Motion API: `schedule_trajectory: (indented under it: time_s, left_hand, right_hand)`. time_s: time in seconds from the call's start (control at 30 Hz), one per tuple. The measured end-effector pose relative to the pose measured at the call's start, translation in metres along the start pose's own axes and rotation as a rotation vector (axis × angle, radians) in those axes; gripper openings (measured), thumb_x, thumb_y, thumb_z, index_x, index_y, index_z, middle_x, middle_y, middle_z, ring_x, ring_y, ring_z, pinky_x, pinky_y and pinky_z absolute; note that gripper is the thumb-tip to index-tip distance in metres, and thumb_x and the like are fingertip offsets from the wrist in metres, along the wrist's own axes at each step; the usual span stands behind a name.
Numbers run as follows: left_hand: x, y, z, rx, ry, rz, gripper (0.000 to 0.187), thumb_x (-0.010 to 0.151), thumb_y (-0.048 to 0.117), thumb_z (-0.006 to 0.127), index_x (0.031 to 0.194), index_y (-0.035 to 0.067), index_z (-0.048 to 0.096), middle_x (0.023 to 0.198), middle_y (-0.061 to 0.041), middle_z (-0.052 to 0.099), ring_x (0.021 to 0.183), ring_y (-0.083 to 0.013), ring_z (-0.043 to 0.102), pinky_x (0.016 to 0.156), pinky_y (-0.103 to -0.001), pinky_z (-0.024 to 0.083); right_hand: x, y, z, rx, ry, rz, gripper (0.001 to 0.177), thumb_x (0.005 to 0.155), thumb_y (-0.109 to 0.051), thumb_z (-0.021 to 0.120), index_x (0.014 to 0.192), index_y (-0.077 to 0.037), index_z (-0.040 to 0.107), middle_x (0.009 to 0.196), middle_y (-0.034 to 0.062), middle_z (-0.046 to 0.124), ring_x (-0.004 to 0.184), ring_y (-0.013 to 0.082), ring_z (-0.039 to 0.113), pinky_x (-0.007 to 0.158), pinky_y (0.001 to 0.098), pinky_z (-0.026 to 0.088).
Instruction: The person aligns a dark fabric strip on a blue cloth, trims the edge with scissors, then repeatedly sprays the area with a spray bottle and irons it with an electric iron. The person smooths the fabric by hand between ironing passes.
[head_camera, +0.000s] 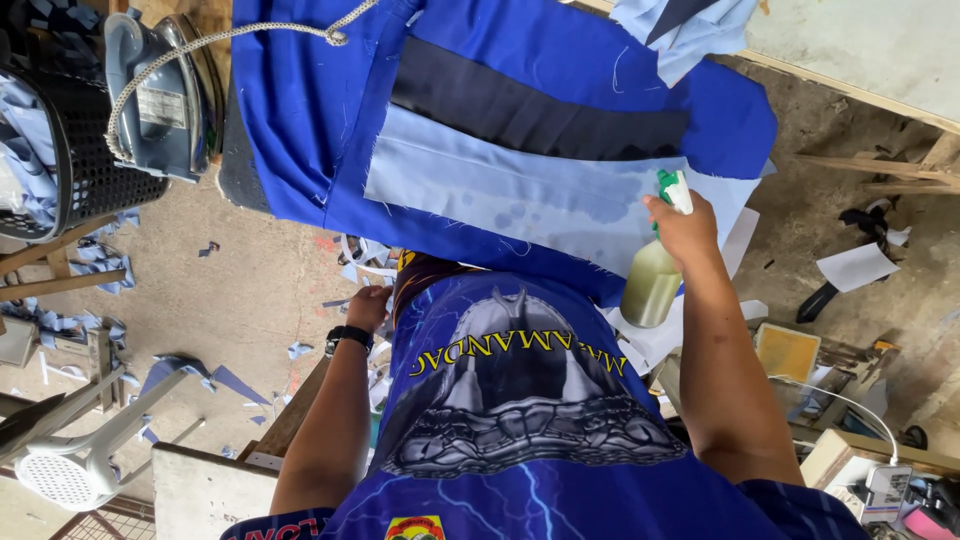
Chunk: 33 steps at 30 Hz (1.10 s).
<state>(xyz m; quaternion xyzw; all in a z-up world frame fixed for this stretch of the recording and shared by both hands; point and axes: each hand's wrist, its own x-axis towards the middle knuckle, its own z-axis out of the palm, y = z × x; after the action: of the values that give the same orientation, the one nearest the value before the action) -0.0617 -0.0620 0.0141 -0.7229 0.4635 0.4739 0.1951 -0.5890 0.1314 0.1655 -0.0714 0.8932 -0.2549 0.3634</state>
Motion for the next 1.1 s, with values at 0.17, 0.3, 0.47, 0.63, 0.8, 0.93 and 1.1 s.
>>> schedule_trajectory:
  time_s: [0.17,0.3,0.47,0.63,0.8,0.93,1.1]
  left_hand:
    - [-0.001,0.0,-0.004,-0.013,-0.002,0.011,0.059,0.087,0.052,0.073,0.127,0.009,0.066,0.075,-0.008,0.073,0.072,-0.0214,0.075,0.068,-0.031,0.058]
    - [-0.005,0.004,-0.008,0.017,0.001,0.017,0.06,0.087,0.057,0.072,0.127,0.012,0.067,0.07,-0.008,0.073,0.075,-0.0226,0.076,0.07,-0.033,0.057]
    - [-0.004,0.003,-0.01,-0.007,-0.001,0.014,0.06,0.085,0.054,0.073,0.127,0.012,0.067,0.077,-0.01,0.075,0.076,-0.0217,0.076,0.071,-0.031,0.058]
    - [0.002,-0.005,-0.006,-0.047,0.008,0.0,0.059,0.086,0.051,0.075,0.128,0.01,0.067,0.081,-0.01,0.075,0.077,-0.0211,0.076,0.073,-0.031,0.058]
    - [0.005,-0.01,-0.006,-0.044,0.011,-0.001,0.059,0.086,0.053,0.075,0.127,0.011,0.067,0.081,-0.009,0.075,0.076,-0.0211,0.076,0.071,-0.029,0.057]
    - [0.0,-0.007,-0.013,-0.057,0.021,0.002,0.059,0.086,0.05,0.076,0.127,0.009,0.067,0.087,-0.01,0.075,0.077,-0.0216,0.076,0.073,-0.031,0.058]
    - [0.001,-0.009,-0.014,-0.051,0.027,0.014,0.059,0.086,0.051,0.076,0.127,0.009,0.068,0.088,-0.011,0.075,0.077,-0.0219,0.076,0.072,-0.031,0.058]
  right_hand:
    - [0.007,0.009,0.014,0.003,-0.082,-0.073,0.041,0.089,-0.034,0.079,0.111,-0.002,0.066,0.087,0.0133,0.071,0.076,0.0251,0.071,0.071,0.0396,0.058]
    - [-0.008,-0.013,0.025,0.042,-0.141,-0.107,0.034,0.087,-0.031,0.079,0.104,-0.003,0.068,0.08,0.0114,0.071,0.072,0.0223,0.071,0.069,0.034,0.057]
    - [-0.017,-0.031,0.035,0.005,-0.177,-0.13,0.04,0.087,-0.033,0.081,0.108,-0.002,0.069,0.084,0.0145,0.071,0.081,0.0264,0.071,0.074,0.0406,0.056]
    - [-0.014,-0.031,0.044,-0.039,-0.184,-0.123,0.048,0.086,-0.037,0.081,0.115,-0.001,0.067,0.093,0.0172,0.07,0.093,0.0295,0.069,0.08,0.0445,0.054]
    - [-0.004,-0.02,0.045,-0.031,-0.127,-0.063,0.036,0.086,-0.039,0.08,0.103,-0.009,0.069,0.08,0.0065,0.073,0.078,0.0221,0.072,0.072,0.0355,0.057]
    - [-0.009,-0.021,0.029,-0.085,-0.146,-0.032,0.051,0.084,-0.041,0.082,0.112,-0.001,0.068,0.092,0.0181,0.072,0.093,0.0342,0.071,0.081,0.0473,0.055]
    - [-0.003,-0.007,-0.001,0.0,-0.044,0.012,0.038,0.091,-0.035,0.077,0.106,-0.002,0.067,0.081,0.0135,0.072,0.075,0.0219,0.072,0.07,0.0345,0.058]
